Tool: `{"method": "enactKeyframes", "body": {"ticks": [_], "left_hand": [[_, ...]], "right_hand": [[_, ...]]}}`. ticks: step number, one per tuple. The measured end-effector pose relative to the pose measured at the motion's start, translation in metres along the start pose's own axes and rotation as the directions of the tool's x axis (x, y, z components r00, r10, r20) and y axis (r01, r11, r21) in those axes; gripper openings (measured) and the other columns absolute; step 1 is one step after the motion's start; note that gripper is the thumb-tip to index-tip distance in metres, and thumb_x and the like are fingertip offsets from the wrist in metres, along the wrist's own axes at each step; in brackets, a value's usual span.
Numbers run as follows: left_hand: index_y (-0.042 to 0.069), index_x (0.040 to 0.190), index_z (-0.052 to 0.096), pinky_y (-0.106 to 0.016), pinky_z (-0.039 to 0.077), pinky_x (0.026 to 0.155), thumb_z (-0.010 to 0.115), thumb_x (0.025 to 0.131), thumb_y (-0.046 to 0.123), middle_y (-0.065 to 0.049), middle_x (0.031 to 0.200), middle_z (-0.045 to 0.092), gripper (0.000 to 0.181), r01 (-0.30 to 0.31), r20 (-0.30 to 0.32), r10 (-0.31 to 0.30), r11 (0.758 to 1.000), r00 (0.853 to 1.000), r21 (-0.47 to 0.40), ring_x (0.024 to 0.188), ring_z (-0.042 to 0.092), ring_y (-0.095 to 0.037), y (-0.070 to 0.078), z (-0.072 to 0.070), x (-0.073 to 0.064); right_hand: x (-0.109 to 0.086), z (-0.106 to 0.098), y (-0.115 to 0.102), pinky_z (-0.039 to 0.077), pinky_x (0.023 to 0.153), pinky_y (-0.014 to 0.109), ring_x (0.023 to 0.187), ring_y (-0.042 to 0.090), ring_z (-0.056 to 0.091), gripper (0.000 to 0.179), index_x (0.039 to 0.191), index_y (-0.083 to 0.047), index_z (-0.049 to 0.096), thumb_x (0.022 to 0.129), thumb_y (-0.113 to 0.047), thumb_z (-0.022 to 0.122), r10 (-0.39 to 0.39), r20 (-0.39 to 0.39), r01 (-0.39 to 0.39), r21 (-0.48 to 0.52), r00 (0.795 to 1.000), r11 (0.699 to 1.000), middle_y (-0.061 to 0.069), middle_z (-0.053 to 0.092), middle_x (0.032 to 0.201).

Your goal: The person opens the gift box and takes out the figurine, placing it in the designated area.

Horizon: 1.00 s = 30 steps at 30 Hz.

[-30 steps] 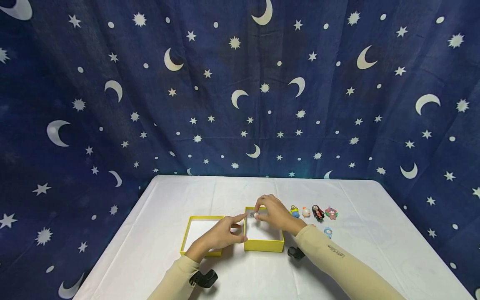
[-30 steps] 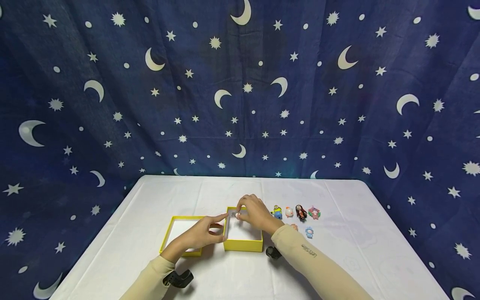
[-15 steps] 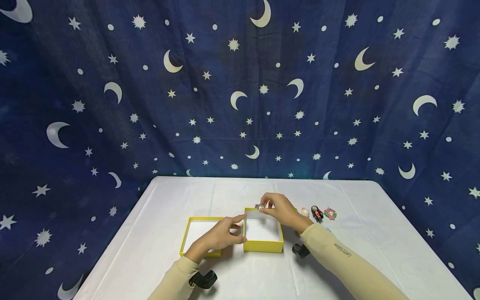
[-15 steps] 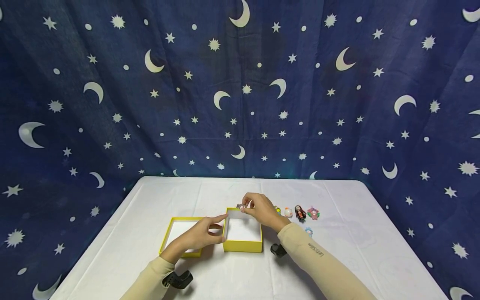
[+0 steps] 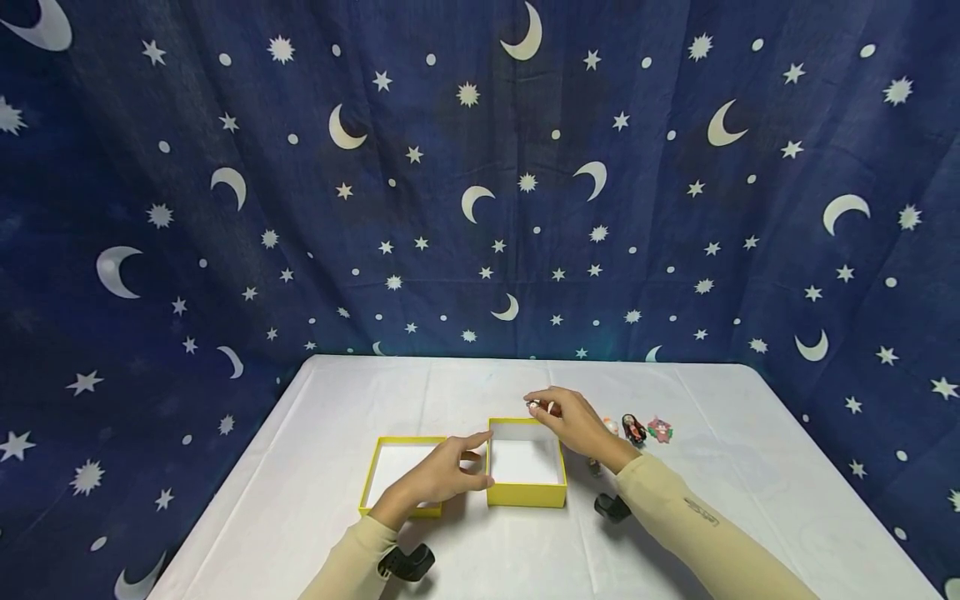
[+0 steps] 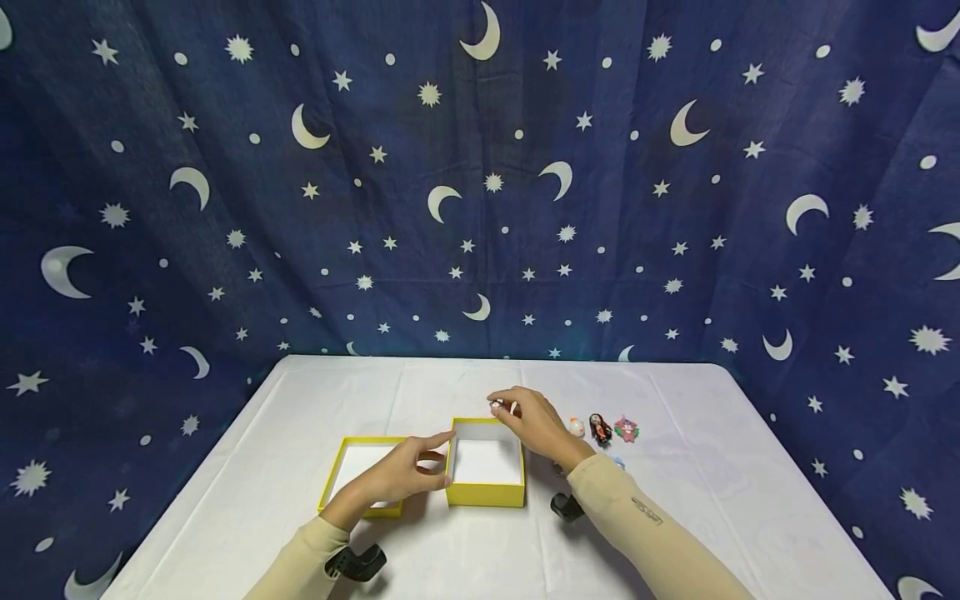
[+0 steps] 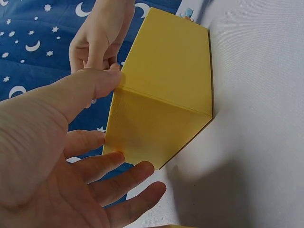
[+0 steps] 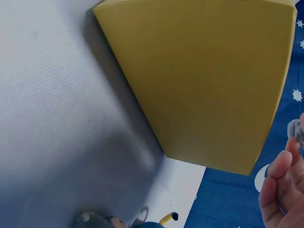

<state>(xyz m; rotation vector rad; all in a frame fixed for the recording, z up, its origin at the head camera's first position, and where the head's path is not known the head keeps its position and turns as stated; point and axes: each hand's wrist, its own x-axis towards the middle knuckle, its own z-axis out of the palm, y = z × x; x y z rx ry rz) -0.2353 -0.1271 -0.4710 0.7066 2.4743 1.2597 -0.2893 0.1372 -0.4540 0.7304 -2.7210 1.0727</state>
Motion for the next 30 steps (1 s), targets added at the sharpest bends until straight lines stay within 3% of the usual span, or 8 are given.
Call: {"method": "enactKeyframes", "body": {"ticks": [5, 15, 23, 30], "left_hand": [[0.001, 0.154, 0.04, -0.049, 0.055, 0.105, 0.076, 0.09, 0.02, -0.014, 0.16, 0.042, 0.075, -0.001, -0.004, 0.001, 1.0, 1.0, 0.0, 0.134, 0.055, -0.039, 0.001, -0.001, 0.0], [0.003, 0.154, 0.041, -0.049, 0.054, 0.106, 0.076, 0.09, 0.022, -0.014, 0.16, 0.042, 0.075, 0.011, -0.005, -0.011, 1.0, 1.0, 0.011, 0.134, 0.056, -0.037, 0.001, 0.0, 0.0], [0.002, 0.154, 0.041, -0.049, 0.055, 0.105, 0.076, 0.09, 0.022, -0.014, 0.16, 0.042, 0.075, 0.0, -0.001, 0.0, 1.0, 1.0, 0.009, 0.134, 0.056, -0.038, 0.0, 0.0, -0.001], [0.002, 0.154, 0.04, -0.048, 0.055, 0.105, 0.075, 0.091, 0.021, -0.014, 0.161, 0.041, 0.075, -0.003, 0.005, 0.003, 1.0, 1.0, 0.002, 0.135, 0.055, -0.038, 0.001, -0.001, -0.001]], "right_hand": [[-0.003, 0.0, 0.003, 0.048, 0.058, 0.022, 0.068, 0.006, 0.053, 0.021, 0.114, -0.015, 0.076, 0.099, -0.025, 0.065, 0.007, -0.016, -0.007, 0.03, 1.0, 1.0, 0.001, 0.074, 0.1], [-0.012, -0.008, 0.007, 0.057, 0.073, 0.024, 0.081, 0.007, 0.065, 0.024, 0.12, -0.015, 0.074, 0.098, -0.023, 0.067, -0.014, -0.059, 0.017, 0.049, 0.998, 0.999, 0.002, 0.075, 0.1], [-0.017, -0.012, 0.009, 0.051, 0.062, 0.02, 0.071, 0.004, 0.057, 0.037, 0.135, -0.009, 0.066, 0.098, -0.014, 0.066, -0.015, -0.064, 0.017, 0.039, 0.998, 0.999, 0.003, 0.071, 0.096], [-0.021, -0.018, 0.016, 0.043, 0.059, 0.02, 0.069, 0.006, 0.048, 0.032, 0.133, -0.012, 0.068, 0.101, -0.016, 0.061, 0.02, -0.067, -0.019, 0.017, 0.998, 1.0, 0.006, 0.069, 0.1]]}}
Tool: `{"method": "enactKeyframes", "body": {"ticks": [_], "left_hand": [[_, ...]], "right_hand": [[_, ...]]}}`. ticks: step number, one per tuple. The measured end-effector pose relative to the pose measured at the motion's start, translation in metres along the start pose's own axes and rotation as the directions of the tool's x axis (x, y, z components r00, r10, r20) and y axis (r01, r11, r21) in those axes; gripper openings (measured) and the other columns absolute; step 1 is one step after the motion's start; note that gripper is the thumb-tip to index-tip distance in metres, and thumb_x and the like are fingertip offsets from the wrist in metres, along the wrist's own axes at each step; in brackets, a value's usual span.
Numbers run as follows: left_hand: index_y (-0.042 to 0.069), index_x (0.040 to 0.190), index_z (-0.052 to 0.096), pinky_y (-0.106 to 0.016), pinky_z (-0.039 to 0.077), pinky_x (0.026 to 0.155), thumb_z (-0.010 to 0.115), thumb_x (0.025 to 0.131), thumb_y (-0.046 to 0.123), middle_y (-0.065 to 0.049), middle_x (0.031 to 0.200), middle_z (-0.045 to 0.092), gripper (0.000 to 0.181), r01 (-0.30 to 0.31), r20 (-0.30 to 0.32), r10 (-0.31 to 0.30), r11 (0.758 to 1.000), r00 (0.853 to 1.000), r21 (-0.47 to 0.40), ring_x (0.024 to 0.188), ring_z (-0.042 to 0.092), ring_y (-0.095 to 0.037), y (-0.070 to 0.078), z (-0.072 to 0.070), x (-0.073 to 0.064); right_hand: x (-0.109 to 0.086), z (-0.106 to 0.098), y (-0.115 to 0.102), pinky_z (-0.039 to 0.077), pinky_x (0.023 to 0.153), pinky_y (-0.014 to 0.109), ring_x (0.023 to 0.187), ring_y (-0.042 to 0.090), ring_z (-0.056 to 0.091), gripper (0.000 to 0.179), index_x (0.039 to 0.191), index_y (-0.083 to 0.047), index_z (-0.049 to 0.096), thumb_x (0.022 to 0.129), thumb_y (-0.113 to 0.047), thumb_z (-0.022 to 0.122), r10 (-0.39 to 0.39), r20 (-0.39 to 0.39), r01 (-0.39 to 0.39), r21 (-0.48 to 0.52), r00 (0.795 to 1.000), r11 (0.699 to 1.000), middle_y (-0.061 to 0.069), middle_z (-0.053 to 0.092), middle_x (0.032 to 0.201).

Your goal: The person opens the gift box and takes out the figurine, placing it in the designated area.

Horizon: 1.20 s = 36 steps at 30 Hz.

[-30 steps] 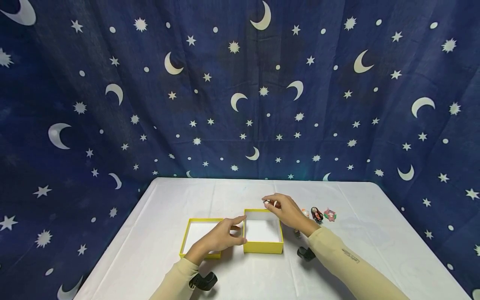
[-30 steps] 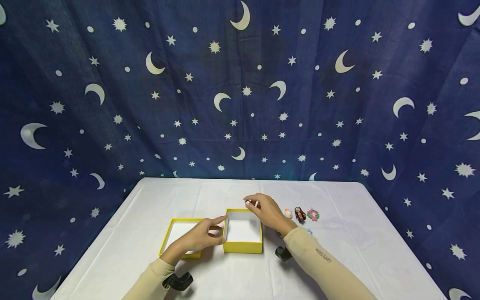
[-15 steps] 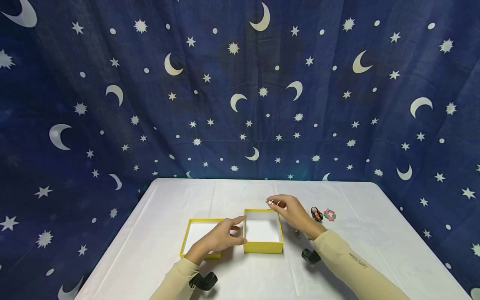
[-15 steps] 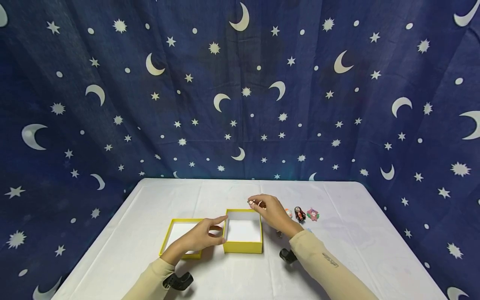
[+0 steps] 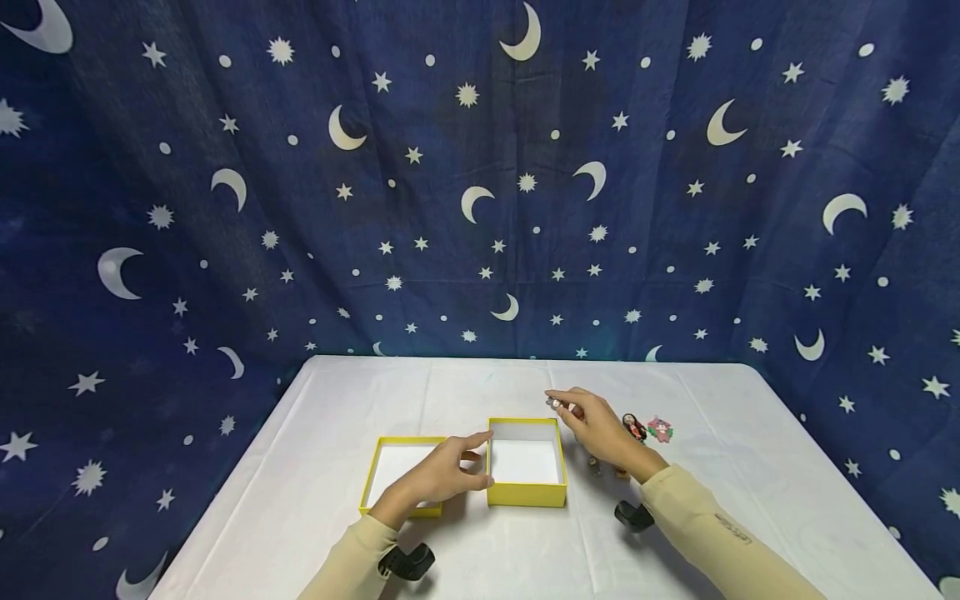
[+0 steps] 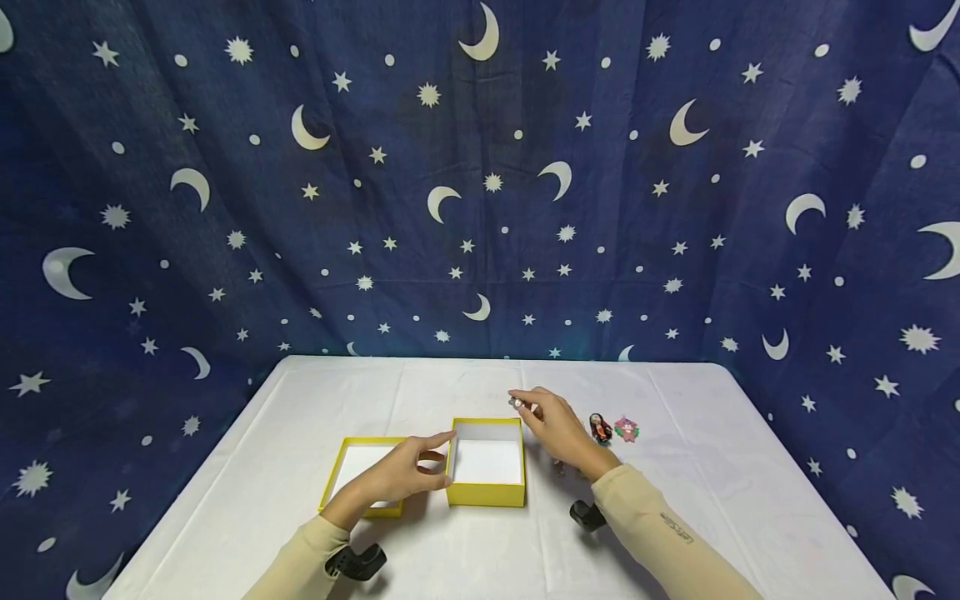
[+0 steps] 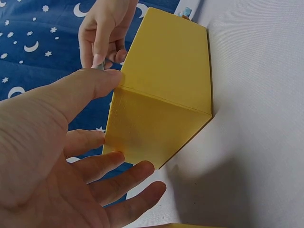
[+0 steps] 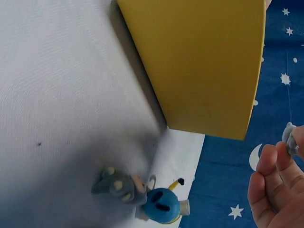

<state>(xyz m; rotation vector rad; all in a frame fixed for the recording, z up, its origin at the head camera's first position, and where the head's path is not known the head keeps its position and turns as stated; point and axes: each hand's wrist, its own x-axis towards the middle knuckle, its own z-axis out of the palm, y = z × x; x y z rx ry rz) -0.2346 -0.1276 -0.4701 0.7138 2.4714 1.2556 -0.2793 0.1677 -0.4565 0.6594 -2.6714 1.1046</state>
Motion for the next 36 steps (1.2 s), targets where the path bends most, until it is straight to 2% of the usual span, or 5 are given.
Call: {"method": "enactKeyframes", "body": {"ticks": [9, 18, 26, 30, 36], "left_hand": [[0.002, 0.155, 0.039, -0.048, 0.055, 0.106, 0.074, 0.092, 0.021, -0.015, 0.161, 0.04, 0.075, -0.004, 0.006, 0.004, 1.0, 1.0, 0.002, 0.136, 0.054, -0.038, 0.002, -0.001, -0.001], [0.003, 0.155, 0.039, -0.048, 0.054, 0.107, 0.075, 0.091, 0.022, -0.014, 0.161, 0.041, 0.076, 0.003, 0.003, -0.003, 1.0, 1.0, 0.016, 0.135, 0.055, -0.037, 0.001, -0.001, 0.0], [0.003, 0.155, 0.039, -0.046, 0.055, 0.106, 0.075, 0.091, 0.021, -0.013, 0.161, 0.041, 0.075, 0.0, 0.005, 0.0, 1.0, 1.0, 0.016, 0.135, 0.056, -0.036, 0.002, 0.0, 0.0], [0.004, 0.155, 0.039, -0.047, 0.055, 0.106, 0.075, 0.091, 0.021, -0.013, 0.161, 0.041, 0.076, 0.007, 0.003, -0.007, 1.0, 1.0, 0.016, 0.135, 0.056, -0.036, 0.002, 0.0, 0.0], [0.005, 0.155, 0.039, -0.047, 0.055, 0.106, 0.075, 0.091, 0.021, -0.012, 0.161, 0.041, 0.075, 0.017, 0.003, -0.017, 1.0, 1.0, 0.011, 0.136, 0.055, -0.036, 0.001, 0.0, 0.0]], "right_hand": [[-0.006, -0.016, 0.004, 0.054, 0.068, 0.025, 0.079, 0.013, 0.063, 0.031, 0.13, -0.011, 0.066, 0.099, -0.017, 0.066, 0.077, 0.026, -0.078, 0.031, 0.997, 0.996, 0.007, 0.071, 0.1], [-0.013, -0.03, 0.013, 0.054, 0.066, 0.024, 0.077, 0.011, 0.062, 0.031, 0.125, -0.008, 0.069, 0.095, -0.015, 0.071, 0.078, -0.007, -0.078, 0.02, 0.997, 0.997, 0.005, 0.071, 0.093], [-0.02, -0.04, 0.018, 0.053, 0.055, 0.022, 0.07, 0.008, 0.059, 0.031, 0.121, -0.007, 0.07, 0.091, -0.011, 0.074, 0.073, -0.03, -0.073, 0.012, 0.997, 0.997, 0.004, 0.067, 0.088], [-0.023, -0.043, 0.021, 0.053, 0.056, 0.022, 0.068, 0.007, 0.059, 0.031, 0.121, -0.005, 0.07, 0.091, -0.011, 0.074, 0.06, -0.039, -0.06, 0.008, 0.997, 0.998, 0.004, 0.068, 0.087], [-0.028, -0.047, 0.025, 0.053, 0.061, 0.022, 0.072, 0.008, 0.059, 0.032, 0.123, -0.004, 0.069, 0.092, -0.012, 0.073, 0.081, -0.039, -0.081, -0.008, 0.996, 0.997, 0.004, 0.069, 0.088]]}}
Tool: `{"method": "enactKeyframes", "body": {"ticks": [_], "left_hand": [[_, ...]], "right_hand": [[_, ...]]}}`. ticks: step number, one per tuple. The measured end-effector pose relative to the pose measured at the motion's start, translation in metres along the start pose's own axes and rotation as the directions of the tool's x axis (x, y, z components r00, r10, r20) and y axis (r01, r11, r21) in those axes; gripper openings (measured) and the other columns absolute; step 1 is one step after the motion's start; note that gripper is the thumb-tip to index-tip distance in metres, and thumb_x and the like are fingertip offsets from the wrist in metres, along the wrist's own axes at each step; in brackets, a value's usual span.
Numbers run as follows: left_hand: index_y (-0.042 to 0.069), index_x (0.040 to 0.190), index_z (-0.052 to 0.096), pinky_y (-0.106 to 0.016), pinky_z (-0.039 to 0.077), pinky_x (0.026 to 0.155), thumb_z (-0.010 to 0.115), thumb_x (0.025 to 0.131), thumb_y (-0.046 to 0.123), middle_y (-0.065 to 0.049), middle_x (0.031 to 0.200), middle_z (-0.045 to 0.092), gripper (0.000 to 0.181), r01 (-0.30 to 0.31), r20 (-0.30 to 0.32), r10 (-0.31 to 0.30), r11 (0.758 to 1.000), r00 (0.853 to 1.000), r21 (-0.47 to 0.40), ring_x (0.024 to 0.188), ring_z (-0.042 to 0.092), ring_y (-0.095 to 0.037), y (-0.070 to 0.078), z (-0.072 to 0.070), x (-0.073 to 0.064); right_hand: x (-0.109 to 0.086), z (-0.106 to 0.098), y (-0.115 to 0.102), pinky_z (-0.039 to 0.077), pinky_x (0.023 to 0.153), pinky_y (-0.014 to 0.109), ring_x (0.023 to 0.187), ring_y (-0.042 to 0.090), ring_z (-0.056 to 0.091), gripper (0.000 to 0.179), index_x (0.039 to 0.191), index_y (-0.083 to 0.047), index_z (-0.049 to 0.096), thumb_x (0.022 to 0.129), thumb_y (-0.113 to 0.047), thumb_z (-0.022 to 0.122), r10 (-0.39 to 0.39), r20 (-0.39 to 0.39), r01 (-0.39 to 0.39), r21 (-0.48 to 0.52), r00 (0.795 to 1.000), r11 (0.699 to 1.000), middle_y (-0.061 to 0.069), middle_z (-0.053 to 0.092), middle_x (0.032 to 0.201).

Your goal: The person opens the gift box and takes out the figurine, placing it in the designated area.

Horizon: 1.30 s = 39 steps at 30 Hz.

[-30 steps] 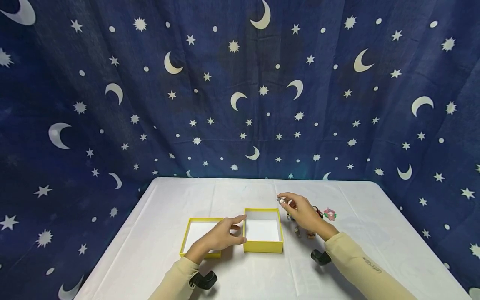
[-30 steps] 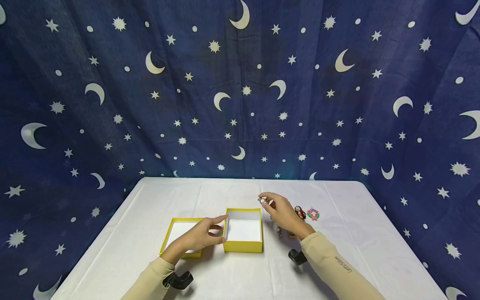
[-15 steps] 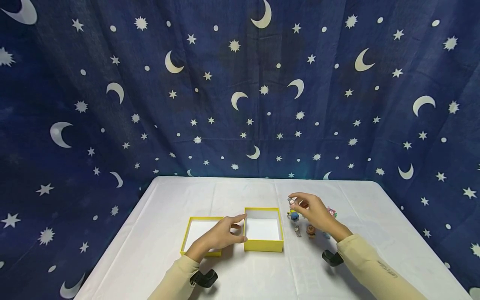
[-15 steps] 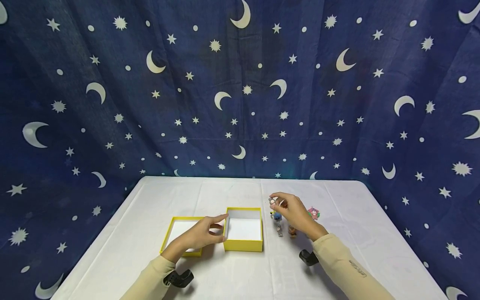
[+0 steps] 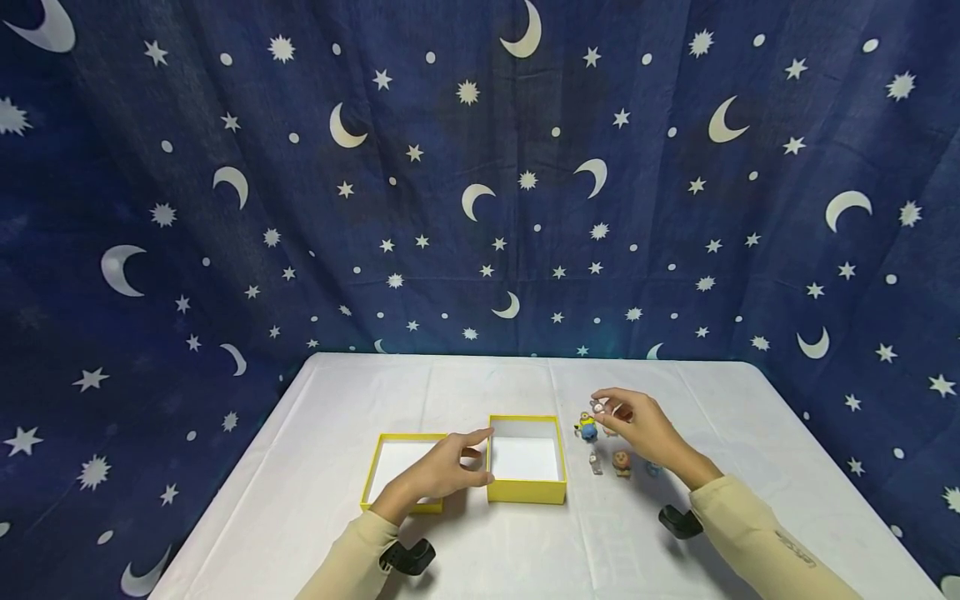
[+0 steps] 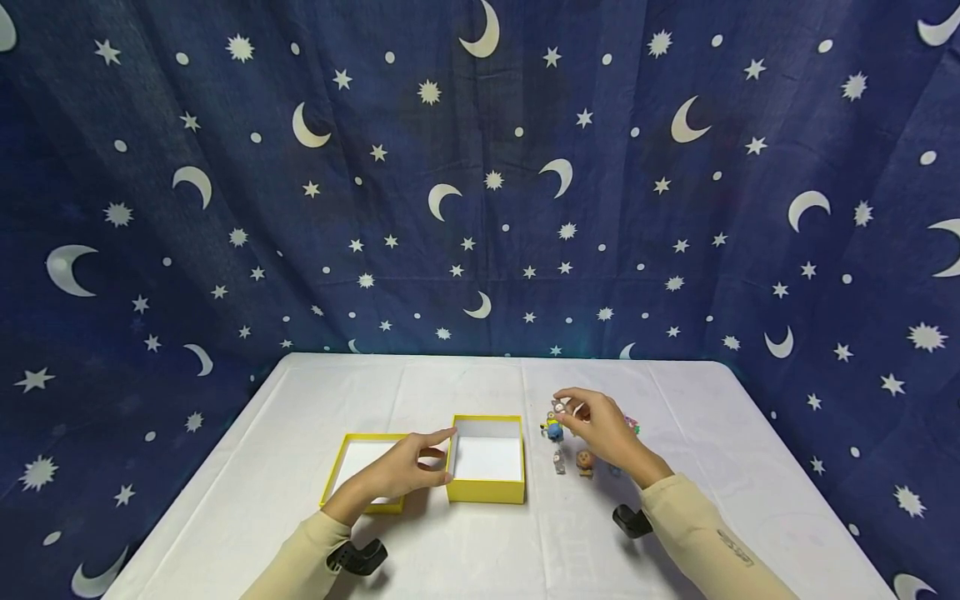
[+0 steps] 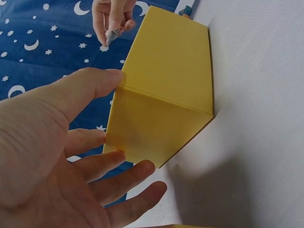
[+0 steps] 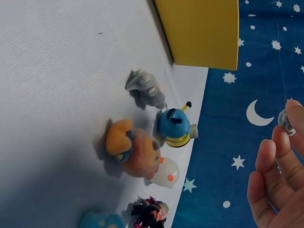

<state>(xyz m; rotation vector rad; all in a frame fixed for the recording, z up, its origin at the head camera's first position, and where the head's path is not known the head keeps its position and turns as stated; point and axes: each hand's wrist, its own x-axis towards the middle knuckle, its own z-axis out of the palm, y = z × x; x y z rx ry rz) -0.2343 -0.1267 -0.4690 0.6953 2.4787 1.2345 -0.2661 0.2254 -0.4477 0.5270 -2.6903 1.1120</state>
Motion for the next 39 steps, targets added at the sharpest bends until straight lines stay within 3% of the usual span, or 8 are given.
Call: {"method": "enactKeyframes", "body": {"ticks": [22, 28, 39], "left_hand": [[0.004, 0.156, 0.038, -0.048, 0.054, 0.107, 0.075, 0.092, 0.021, -0.013, 0.162, 0.039, 0.076, -0.007, 0.002, 0.007, 1.0, 1.0, -0.004, 0.136, 0.054, -0.038, -0.001, 0.001, -0.001], [0.004, 0.156, 0.038, -0.048, 0.054, 0.107, 0.074, 0.091, 0.021, -0.013, 0.161, 0.04, 0.075, -0.004, 0.003, 0.004, 1.0, 1.0, -0.011, 0.136, 0.054, -0.037, 0.0, 0.001, -0.002], [0.003, 0.155, 0.038, -0.047, 0.054, 0.107, 0.074, 0.091, 0.021, -0.013, 0.162, 0.04, 0.076, -0.017, 0.004, 0.017, 1.0, 1.0, -0.007, 0.136, 0.055, -0.037, -0.001, 0.0, 0.0]], "right_hand": [[-0.029, -0.01, 0.031, 0.053, 0.061, 0.021, 0.07, 0.001, 0.059, 0.031, 0.121, -0.001, 0.069, 0.092, -0.012, 0.074, 0.028, -0.036, -0.028, 0.0, 0.999, 1.0, 0.003, 0.069, 0.085], [-0.036, -0.016, 0.044, 0.053, 0.06, 0.021, 0.067, 0.007, 0.063, 0.032, 0.12, 0.0, 0.069, 0.091, -0.01, 0.074, 0.017, -0.06, -0.016, 0.012, 0.998, 1.0, 0.005, 0.071, 0.083], [-0.055, -0.028, 0.064, 0.053, 0.061, 0.021, 0.068, -0.003, 0.058, 0.031, 0.12, 0.003, 0.069, 0.09, -0.006, 0.074, 0.015, -0.118, -0.018, -0.026, 0.993, 0.999, 0.005, 0.071, 0.086]]}}
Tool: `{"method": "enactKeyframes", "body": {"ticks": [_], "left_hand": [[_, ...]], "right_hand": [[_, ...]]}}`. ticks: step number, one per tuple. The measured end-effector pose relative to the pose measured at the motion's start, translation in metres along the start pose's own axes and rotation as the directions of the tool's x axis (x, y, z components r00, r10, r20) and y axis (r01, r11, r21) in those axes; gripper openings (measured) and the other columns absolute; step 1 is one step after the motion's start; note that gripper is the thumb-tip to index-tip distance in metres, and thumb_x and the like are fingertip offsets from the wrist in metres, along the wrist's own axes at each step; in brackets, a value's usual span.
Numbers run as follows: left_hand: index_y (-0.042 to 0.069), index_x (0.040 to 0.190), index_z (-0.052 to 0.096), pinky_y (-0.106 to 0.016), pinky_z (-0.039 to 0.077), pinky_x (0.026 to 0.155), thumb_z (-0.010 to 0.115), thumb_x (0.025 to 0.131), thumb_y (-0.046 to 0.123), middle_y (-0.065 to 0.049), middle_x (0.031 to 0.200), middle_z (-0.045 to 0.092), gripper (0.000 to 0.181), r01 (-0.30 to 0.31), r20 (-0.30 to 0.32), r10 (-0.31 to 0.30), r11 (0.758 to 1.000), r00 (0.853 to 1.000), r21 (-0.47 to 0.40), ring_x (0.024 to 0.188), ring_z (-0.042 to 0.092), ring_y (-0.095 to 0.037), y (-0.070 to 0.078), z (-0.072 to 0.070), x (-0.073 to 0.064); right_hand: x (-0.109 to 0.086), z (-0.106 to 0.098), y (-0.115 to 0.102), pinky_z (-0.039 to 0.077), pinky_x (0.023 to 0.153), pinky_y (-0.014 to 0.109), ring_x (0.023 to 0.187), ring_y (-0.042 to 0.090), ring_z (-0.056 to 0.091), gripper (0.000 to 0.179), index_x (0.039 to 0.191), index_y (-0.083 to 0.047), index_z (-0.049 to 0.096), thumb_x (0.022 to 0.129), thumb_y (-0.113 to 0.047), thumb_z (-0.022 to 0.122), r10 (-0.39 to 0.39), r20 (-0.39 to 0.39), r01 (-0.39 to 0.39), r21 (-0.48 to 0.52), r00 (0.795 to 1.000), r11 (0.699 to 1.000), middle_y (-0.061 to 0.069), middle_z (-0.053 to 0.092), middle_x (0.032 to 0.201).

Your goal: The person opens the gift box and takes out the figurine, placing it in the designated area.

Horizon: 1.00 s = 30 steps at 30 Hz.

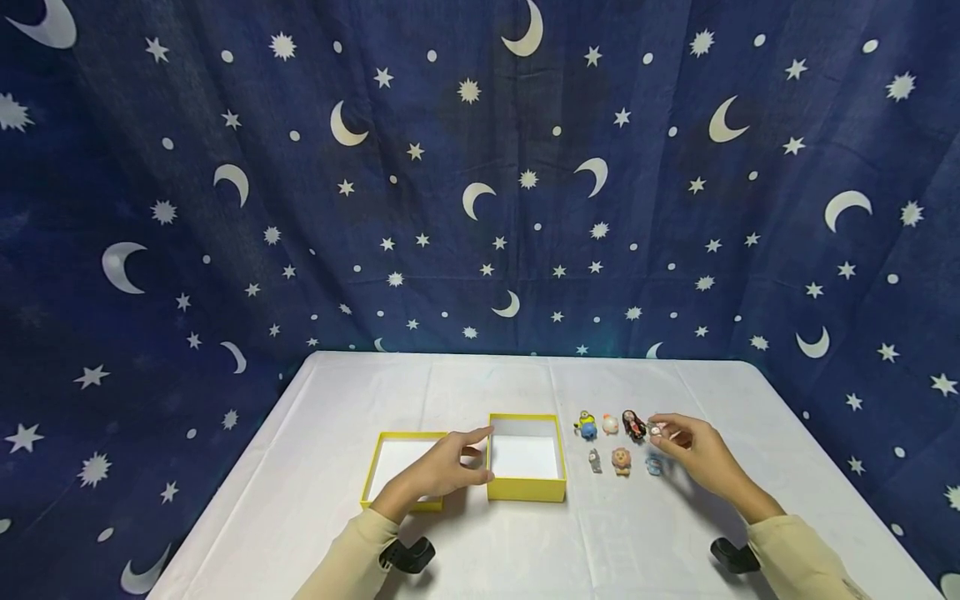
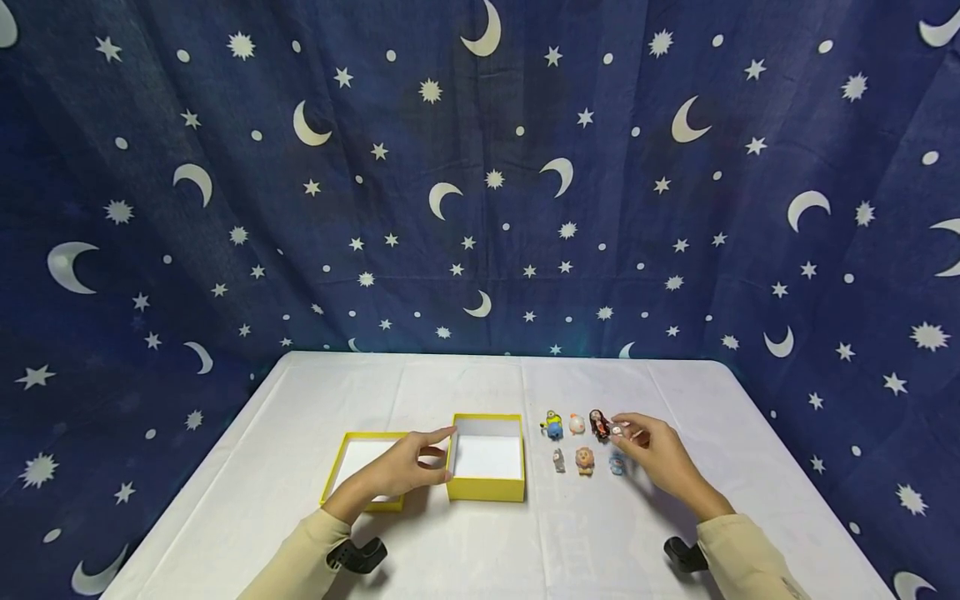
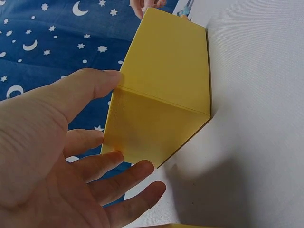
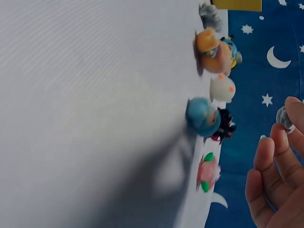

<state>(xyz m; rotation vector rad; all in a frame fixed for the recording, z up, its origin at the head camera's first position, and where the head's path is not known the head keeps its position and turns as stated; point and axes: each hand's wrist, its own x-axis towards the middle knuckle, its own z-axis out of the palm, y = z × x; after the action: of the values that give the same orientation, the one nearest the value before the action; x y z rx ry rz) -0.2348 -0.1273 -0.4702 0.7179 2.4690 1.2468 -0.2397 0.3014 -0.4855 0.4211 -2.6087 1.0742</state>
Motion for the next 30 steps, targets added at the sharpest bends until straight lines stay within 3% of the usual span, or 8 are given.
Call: {"method": "enactKeyframes", "body": {"ticks": [5, 12, 23, 30], "left_hand": [[0.003, 0.155, 0.038, -0.047, 0.053, 0.108, 0.074, 0.091, 0.022, -0.013, 0.161, 0.04, 0.076, 0.001, -0.001, -0.001, 1.0, 1.0, 0.001, 0.136, 0.055, -0.036, 0.0, -0.001, 0.0], [0.004, 0.155, 0.038, -0.048, 0.054, 0.107, 0.074, 0.092, 0.022, -0.014, 0.161, 0.04, 0.075, 0.008, -0.002, -0.008, 1.0, 1.0, -0.001, 0.136, 0.054, -0.037, 0.0, 0.0, 0.0], [0.002, 0.155, 0.039, -0.046, 0.055, 0.107, 0.075, 0.091, 0.021, -0.013, 0.161, 0.04, 0.075, 0.0, 0.0, 0.0, 1.0, 1.0, -0.003, 0.135, 0.056, -0.036, 0.001, 0.001, -0.001], [0.002, 0.154, 0.04, -0.047, 0.055, 0.106, 0.075, 0.091, 0.02, -0.014, 0.16, 0.041, 0.075, -0.009, -0.004, 0.009, 1.0, 1.0, -0.001, 0.134, 0.056, -0.036, 0.0, 0.0, -0.001]], "right_hand": [[-0.006, -0.003, 0.007, 0.051, 0.057, 0.021, 0.065, 0.002, 0.059, 0.032, 0.121, 0.001, 0.07, 0.091, -0.008, 0.073, 0.004, -0.003, -0.004, -0.012, 1.0, 1.0, 0.003, 0.07, 0.084], [-0.014, -0.005, 0.014, 0.046, 0.051, 0.021, 0.06, 0.0, 0.055, 0.029, 0.117, 0.003, 0.07, 0.088, -0.004, 0.075, 0.018, -0.009, -0.018, -0.01, 1.0, 1.0, 0.003, 0.07, 0.08], [-0.025, -0.008, 0.026, 0.045, 0.049, 0.021, 0.06, 0.0, 0.055, 0.031, 0.118, 0.003, 0.069, 0.091, -0.01, 0.074, 0.103, 0.055, -0.1, -0.051, 0.993, 0.994, 0.001, 0.069, 0.081], [-0.028, -0.009, 0.029, 0.047, 0.057, 0.02, 0.065, -0.003, 0.053, 0.022, 0.109, 0.002, 0.071, 0.088, -0.005, 0.075, 0.129, 0.08, -0.122, -0.092, 0.988, 0.988, 0.0, 0.067, 0.082]]}}
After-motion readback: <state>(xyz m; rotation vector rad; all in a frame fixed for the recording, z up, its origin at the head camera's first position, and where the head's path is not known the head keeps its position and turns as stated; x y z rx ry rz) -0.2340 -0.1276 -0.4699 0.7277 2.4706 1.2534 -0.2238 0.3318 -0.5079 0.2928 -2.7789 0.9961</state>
